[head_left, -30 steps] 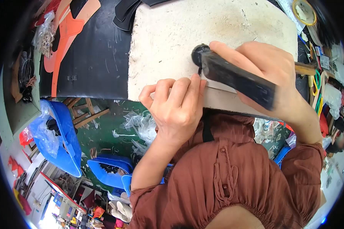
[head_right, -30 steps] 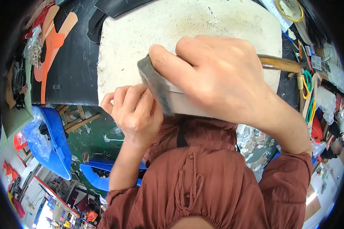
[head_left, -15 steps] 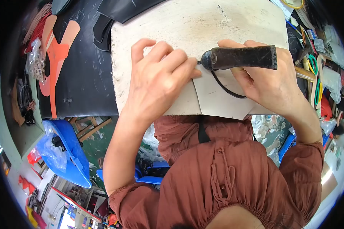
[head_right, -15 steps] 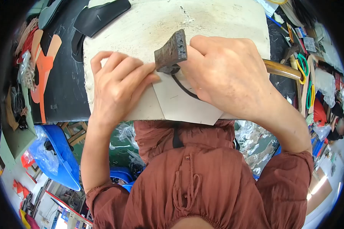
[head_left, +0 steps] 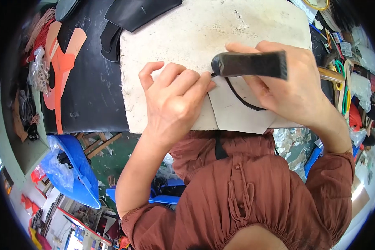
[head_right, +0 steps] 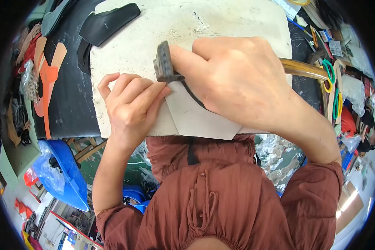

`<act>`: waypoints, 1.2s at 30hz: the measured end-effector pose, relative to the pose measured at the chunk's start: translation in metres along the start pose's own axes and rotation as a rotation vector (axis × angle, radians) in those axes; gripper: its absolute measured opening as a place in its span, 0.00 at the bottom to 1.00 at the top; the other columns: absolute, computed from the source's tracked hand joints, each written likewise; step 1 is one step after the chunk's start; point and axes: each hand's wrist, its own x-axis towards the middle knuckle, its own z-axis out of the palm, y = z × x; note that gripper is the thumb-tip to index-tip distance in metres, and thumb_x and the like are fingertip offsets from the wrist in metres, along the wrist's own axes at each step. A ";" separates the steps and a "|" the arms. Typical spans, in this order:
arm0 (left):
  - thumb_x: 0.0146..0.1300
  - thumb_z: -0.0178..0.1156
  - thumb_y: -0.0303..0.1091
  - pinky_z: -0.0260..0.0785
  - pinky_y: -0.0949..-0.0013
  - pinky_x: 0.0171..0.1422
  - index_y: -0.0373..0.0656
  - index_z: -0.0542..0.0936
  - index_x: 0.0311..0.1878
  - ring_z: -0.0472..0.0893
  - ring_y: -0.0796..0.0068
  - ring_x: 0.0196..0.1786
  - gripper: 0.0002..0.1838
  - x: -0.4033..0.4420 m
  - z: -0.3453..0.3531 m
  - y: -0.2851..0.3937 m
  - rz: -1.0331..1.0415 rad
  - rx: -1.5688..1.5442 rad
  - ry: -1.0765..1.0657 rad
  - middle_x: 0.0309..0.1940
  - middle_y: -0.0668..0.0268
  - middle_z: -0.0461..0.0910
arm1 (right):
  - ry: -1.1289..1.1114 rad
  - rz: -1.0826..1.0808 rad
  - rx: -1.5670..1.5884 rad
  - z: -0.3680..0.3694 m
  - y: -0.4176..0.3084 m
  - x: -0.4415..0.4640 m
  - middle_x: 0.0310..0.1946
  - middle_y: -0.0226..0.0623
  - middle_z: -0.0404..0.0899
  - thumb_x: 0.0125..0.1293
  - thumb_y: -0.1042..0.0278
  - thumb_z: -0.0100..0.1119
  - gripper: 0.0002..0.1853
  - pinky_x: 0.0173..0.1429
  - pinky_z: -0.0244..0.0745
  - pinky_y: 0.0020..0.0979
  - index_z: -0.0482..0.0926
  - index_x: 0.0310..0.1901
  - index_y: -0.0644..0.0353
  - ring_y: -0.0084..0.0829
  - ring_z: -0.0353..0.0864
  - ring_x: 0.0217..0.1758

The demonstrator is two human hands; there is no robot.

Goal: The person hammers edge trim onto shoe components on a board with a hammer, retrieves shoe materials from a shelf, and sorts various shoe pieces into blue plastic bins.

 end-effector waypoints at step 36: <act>0.48 0.77 0.37 0.55 0.61 0.56 0.49 0.86 0.31 0.77 0.73 0.37 0.10 -0.015 0.004 0.024 -0.166 0.062 0.084 0.29 0.78 0.79 | 0.071 -0.067 -0.021 0.008 -0.003 0.002 0.21 0.33 0.69 0.49 0.78 0.69 0.25 0.26 0.70 0.34 0.84 0.54 0.57 0.34 0.75 0.21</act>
